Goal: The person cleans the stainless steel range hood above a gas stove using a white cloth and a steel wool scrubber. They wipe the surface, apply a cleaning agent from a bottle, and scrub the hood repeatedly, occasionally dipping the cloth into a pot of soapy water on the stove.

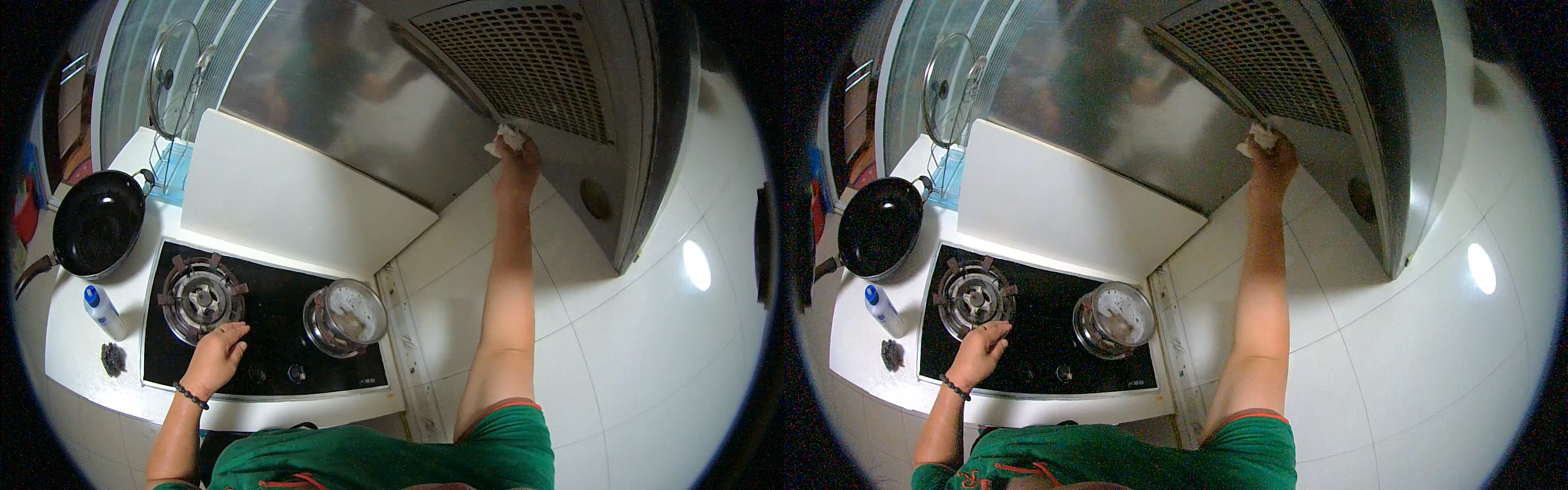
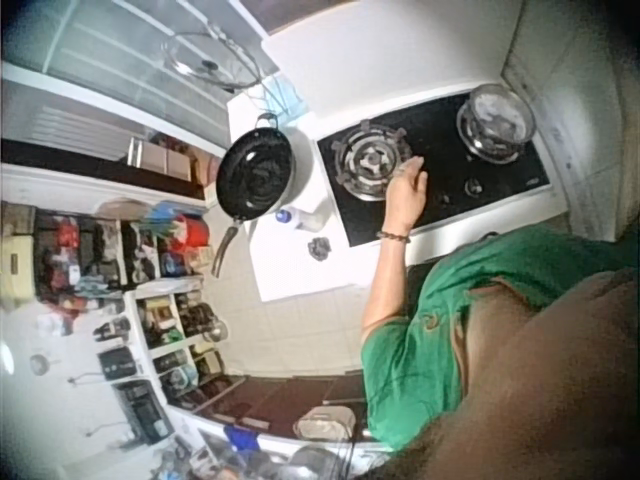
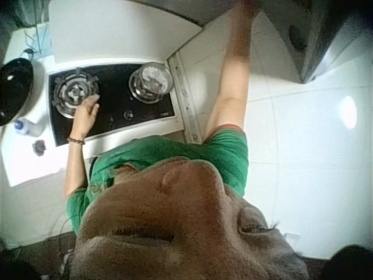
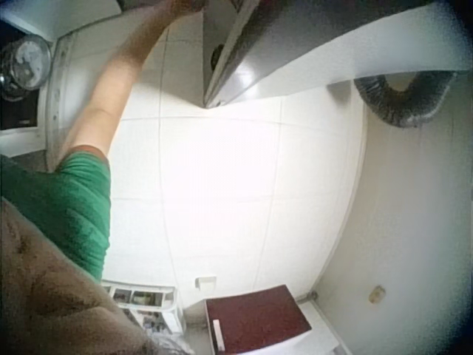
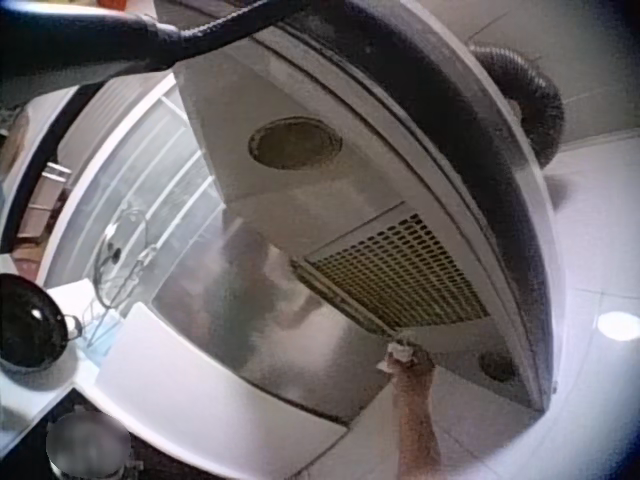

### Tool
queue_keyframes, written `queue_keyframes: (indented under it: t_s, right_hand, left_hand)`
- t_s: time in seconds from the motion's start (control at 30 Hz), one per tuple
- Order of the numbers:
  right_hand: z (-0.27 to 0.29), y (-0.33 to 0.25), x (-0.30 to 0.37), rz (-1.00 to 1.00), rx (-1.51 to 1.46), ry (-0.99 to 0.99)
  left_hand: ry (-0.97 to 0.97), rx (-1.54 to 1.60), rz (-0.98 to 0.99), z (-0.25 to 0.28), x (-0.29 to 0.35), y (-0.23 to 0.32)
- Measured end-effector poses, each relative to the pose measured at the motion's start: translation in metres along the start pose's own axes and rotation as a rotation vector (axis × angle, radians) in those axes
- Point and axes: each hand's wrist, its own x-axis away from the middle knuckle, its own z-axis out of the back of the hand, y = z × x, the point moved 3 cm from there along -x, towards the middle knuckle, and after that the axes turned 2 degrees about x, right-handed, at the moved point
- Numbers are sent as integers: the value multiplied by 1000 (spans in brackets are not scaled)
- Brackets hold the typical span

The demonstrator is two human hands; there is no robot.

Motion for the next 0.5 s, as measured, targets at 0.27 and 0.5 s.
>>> queue_keyframes:
  t_s: [0.27, 0.5]
  right_hand:
    - [54, -48, -44, 322, 44, 357]
    - [-4, -49, -43, -113, 621, 207]
  left_hand:
    - [-7, -17, -10, 5, 2, 3]
    - [-24, 7, -35, -3, 3, 8]
